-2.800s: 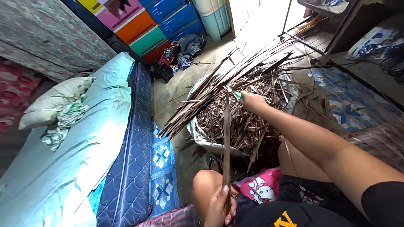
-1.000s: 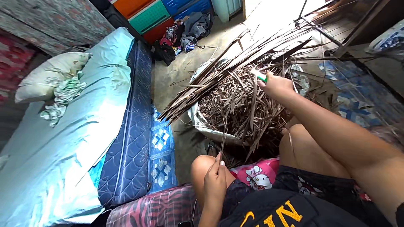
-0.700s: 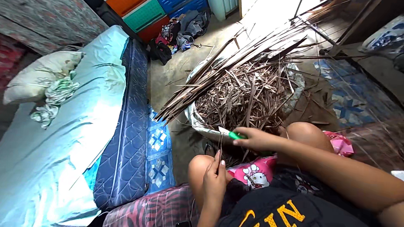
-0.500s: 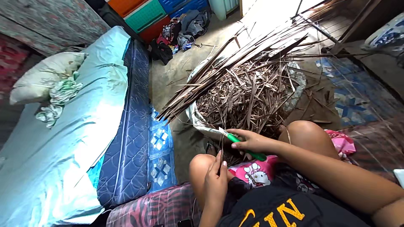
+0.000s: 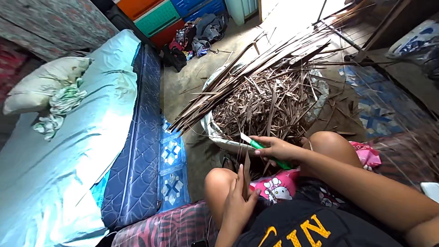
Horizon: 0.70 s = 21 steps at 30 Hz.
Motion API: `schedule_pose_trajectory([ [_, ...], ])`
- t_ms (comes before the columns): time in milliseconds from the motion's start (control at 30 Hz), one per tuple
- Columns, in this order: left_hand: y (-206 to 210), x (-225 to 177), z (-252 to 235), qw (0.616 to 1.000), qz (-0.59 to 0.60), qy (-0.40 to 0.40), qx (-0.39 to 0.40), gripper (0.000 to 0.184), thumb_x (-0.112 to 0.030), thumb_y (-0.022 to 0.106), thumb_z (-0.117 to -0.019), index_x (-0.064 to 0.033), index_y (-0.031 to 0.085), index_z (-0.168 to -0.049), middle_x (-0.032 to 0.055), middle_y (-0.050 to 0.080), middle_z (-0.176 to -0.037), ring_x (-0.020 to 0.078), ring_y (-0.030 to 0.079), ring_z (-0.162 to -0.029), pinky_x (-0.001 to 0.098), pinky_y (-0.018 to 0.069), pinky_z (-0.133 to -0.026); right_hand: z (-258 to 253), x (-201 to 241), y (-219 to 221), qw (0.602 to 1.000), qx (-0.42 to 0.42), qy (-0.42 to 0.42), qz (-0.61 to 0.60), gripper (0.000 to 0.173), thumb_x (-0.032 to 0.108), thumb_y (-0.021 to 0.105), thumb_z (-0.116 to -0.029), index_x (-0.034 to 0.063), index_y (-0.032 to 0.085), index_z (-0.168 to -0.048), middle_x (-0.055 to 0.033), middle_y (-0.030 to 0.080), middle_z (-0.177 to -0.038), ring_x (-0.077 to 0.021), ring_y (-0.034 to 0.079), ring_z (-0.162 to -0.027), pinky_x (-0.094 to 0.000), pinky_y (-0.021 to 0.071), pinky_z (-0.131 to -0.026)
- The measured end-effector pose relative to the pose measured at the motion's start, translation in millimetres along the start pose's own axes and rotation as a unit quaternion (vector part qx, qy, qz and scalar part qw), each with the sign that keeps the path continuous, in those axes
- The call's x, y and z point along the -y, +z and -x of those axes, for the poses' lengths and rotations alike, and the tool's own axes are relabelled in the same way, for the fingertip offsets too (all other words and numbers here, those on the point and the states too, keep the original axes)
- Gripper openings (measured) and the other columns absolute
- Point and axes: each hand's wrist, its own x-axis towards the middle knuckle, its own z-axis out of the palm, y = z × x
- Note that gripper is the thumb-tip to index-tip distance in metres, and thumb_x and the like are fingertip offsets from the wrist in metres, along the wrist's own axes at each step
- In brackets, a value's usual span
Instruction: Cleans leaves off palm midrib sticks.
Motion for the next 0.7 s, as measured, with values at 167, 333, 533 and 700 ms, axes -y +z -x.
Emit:
schedule_pose_trajectory([
  [167,8,18,12,0.998,0.040,0.053,0.005,0.062,-0.015,0.054,-0.1015,-0.0030,0.035,-0.159,0.0222,0.061,-0.139,0.0266,0.068,-0.111,0.0447,0.0528,-0.098,1,8,-23,0.998,-0.067,-0.013,-0.010,0.063,0.018,0.059,-0.1064,0.0197,0.030,-0.163,-0.0077,0.063,-0.104,-0.0073,0.055,-0.059,-0.0217,0.0476,-0.051],
  [333,-3,31,24,0.991,0.122,0.043,0.034,0.053,-0.014,0.047,-0.1039,-0.0031,0.041,-0.155,0.0133,0.069,-0.116,0.0029,0.061,-0.081,0.0235,0.0525,-0.079,-2,21,-60,0.987,-0.158,-0.016,-0.002,0.059,0.020,0.056,-0.1083,0.0220,0.032,-0.162,-0.0046,0.060,-0.093,-0.0057,0.049,-0.056,-0.0206,0.0439,-0.050],
  [533,-12,46,38,0.963,0.249,0.011,0.102,0.053,-0.009,0.045,-0.1032,0.0033,0.038,-0.154,-0.0067,0.059,-0.076,-0.0032,0.049,-0.059,0.0147,0.0434,-0.055,-11,41,-147,0.927,-0.349,-0.115,-0.075,0.059,0.022,0.055,-0.1078,0.0252,0.032,-0.162,-0.0029,0.059,-0.093,-0.0078,0.050,-0.059,-0.0239,0.0438,-0.050],
  [700,-7,46,36,0.919,0.381,-0.055,0.087,0.044,-0.014,0.038,-0.1049,0.0027,0.039,-0.145,-0.0072,0.057,-0.072,-0.0043,0.043,-0.048,0.0112,0.0375,-0.044,11,59,-124,0.940,-0.333,-0.075,0.013,0.052,0.026,0.051,-0.1102,0.0217,0.034,-0.160,-0.0049,0.057,-0.088,-0.0099,0.051,-0.057,-0.0260,0.0456,-0.049],
])
